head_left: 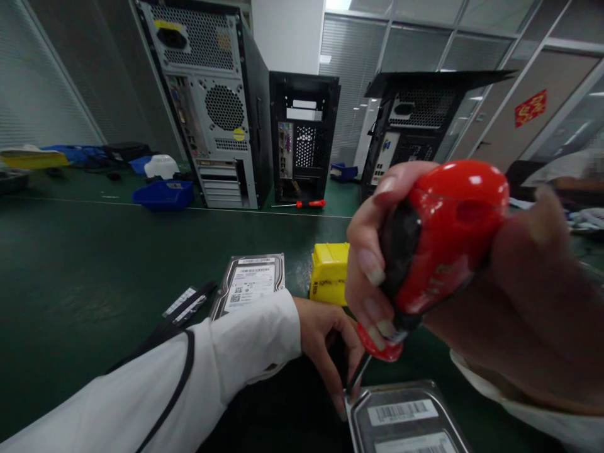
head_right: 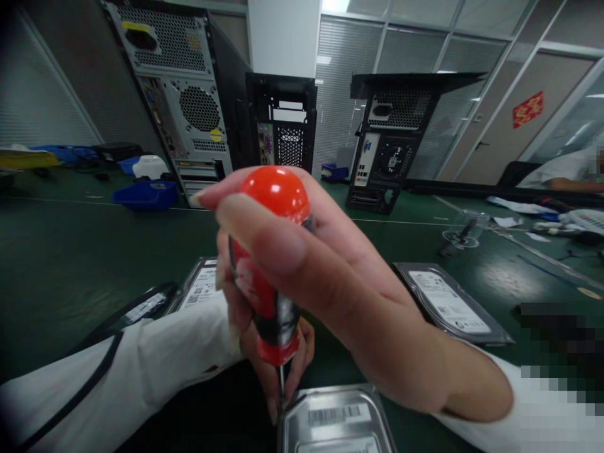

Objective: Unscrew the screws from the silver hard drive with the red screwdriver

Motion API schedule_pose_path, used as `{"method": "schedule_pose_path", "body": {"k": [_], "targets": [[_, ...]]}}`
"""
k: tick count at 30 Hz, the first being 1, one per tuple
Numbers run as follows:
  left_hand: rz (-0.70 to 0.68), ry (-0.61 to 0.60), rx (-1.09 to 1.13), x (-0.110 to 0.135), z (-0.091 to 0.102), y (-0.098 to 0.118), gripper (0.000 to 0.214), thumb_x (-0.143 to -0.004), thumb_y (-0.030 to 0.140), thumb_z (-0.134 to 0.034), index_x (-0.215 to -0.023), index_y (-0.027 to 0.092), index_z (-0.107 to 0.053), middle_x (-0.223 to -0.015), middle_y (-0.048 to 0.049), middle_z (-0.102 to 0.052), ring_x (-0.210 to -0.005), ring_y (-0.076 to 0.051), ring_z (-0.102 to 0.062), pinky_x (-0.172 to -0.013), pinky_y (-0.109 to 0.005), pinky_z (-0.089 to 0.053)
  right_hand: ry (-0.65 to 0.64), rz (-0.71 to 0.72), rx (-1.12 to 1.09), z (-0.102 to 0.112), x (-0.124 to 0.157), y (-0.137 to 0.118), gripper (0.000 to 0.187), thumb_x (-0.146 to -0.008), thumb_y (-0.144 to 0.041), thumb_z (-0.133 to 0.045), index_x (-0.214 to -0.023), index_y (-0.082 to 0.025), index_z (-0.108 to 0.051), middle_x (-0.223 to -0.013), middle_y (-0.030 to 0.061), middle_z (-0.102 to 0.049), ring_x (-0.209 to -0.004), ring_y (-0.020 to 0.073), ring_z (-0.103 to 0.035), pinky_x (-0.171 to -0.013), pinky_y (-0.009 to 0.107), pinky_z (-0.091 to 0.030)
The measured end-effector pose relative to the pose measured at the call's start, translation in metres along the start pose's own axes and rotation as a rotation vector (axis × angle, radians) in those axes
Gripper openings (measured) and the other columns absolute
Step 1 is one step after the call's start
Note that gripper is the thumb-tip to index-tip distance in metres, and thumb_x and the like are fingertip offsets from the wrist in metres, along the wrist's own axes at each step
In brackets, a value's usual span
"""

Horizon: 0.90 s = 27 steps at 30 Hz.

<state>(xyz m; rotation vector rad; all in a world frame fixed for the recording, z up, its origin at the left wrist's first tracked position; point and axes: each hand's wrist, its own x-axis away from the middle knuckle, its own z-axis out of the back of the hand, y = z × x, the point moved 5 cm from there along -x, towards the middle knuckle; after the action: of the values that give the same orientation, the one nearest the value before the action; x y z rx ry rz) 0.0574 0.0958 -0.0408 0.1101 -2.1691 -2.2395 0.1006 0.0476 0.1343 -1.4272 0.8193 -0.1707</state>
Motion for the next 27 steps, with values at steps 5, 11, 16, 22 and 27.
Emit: {"method": "schedule_pose_path", "body": {"k": [5, 11, 16, 22, 27], "targets": [[-0.015, -0.080, -0.006, 0.002, -0.004, 0.010, 0.025, -0.050, 0.033, -0.083, -0.068, 0.018, -0.074, -0.068, 0.0005, -0.068, -0.067, -0.013, -0.065, -0.074, -0.016, -0.050, 0.001, 0.095, 0.016, 0.000, 0.001, 0.002, 0.049, -0.074, -0.062, -0.050, -0.106, -0.025, -0.051, -0.092, 0.0046, -0.050, -0.072, 0.0155, -0.054, -0.060, 0.030, -0.050], [-0.087, 0.004, -0.042, 0.009, -0.005, 0.017, 0.013, -0.060, 0.020, -0.077, -0.072, 0.017, -0.074, -0.071, 0.0009, -0.066, -0.081, -0.013, -0.064, -0.080, -0.016, -0.048, 0.067, 0.096, 0.073, 0.006, -0.004, 0.006, 0.051, -0.071, -0.060, -0.056, -0.106, -0.024, -0.049, -0.086, 0.0039, -0.051, -0.068, 0.0150, -0.054, -0.054, 0.026, -0.049], [-0.136, 0.030, -0.017, 0.012, -0.007, 0.018, 0.011, -0.062, 0.017, -0.075, -0.073, 0.016, -0.073, -0.071, 0.0007, -0.065, -0.082, -0.014, -0.063, -0.082, -0.018, -0.047, 0.064, 0.109, 0.117, 0.007, -0.005, 0.006, 0.049, -0.074, -0.055, -0.058, -0.109, -0.023, -0.047, -0.086, 0.0042, -0.053, -0.068, 0.0154, -0.055, -0.054, 0.026, -0.050], [-0.072, -0.002, -0.056, 0.012, -0.007, 0.018, 0.011, -0.062, 0.017, -0.075, -0.073, 0.016, -0.073, -0.072, 0.0002, -0.066, -0.080, -0.014, -0.061, -0.081, -0.019, -0.048, 0.093, 0.076, 0.064, 0.010, -0.006, 0.006, 0.019, -0.087, -0.035, -0.049, -0.103, -0.024, -0.051, -0.080, 0.0006, -0.054, -0.063, 0.0107, -0.056, -0.052, 0.021, -0.050], [-0.040, 0.081, -0.108, 0.017, -0.006, 0.026, 0.014, -0.061, 0.017, -0.076, -0.074, 0.015, -0.073, -0.075, -0.0006, -0.065, -0.077, -0.013, -0.060, -0.076, -0.019, -0.048, 0.082, 0.080, 0.083, 0.015, -0.011, 0.010, 0.031, -0.087, -0.037, -0.047, -0.116, -0.026, -0.050, -0.084, 0.0014, -0.054, -0.066, 0.0118, -0.056, -0.052, 0.022, -0.053]]}}
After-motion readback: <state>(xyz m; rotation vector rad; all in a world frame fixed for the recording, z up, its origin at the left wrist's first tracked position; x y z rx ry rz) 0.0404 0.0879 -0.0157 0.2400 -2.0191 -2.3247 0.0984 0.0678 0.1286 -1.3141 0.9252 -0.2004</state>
